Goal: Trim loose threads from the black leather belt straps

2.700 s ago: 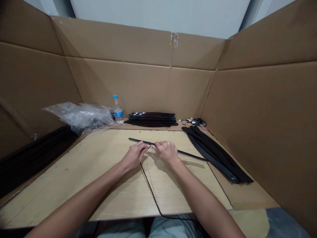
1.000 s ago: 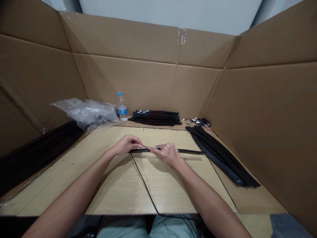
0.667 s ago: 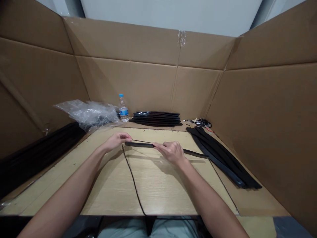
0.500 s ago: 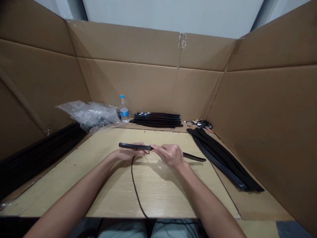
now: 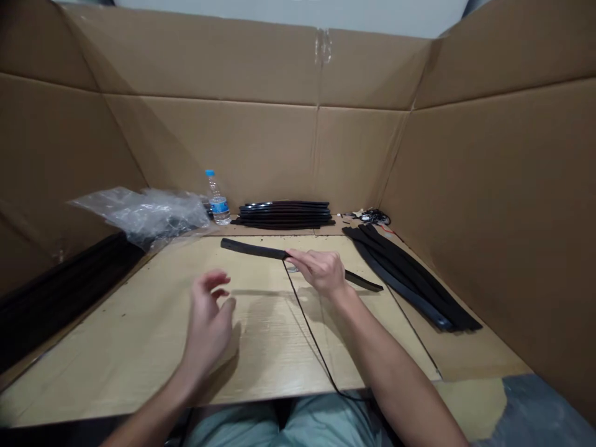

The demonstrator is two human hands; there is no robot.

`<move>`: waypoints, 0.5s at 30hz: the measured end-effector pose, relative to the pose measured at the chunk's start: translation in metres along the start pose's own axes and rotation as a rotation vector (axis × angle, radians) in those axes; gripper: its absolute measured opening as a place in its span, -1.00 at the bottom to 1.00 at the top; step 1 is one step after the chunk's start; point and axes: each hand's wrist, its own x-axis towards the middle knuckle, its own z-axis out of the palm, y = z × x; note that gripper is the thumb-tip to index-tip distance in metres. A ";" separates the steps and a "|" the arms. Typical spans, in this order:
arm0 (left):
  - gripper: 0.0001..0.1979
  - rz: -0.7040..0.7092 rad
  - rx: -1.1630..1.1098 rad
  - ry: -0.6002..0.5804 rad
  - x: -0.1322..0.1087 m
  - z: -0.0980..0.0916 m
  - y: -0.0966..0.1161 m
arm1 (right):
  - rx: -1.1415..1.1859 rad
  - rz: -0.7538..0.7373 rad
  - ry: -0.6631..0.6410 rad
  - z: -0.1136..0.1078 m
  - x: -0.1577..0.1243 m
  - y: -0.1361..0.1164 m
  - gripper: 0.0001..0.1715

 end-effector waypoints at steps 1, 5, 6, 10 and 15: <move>-0.66 0.098 -0.070 0.084 -0.022 -0.001 0.000 | 0.002 0.019 -0.001 0.000 0.000 0.001 -0.65; -0.91 0.601 -0.143 -0.480 -0.096 0.006 -0.014 | 0.022 0.060 -0.020 0.002 -0.001 0.004 -0.65; -0.88 0.762 -0.062 -0.614 -0.106 0.010 -0.019 | 0.028 0.062 -0.022 0.002 -0.001 0.004 -0.65; -0.82 1.072 0.158 -0.875 -0.117 0.022 -0.043 | 0.046 0.054 -0.015 0.003 -0.001 0.002 -0.65; -0.94 0.463 0.252 -1.374 -0.107 0.016 -0.071 | 0.053 0.024 0.008 0.003 -0.001 0.001 -0.68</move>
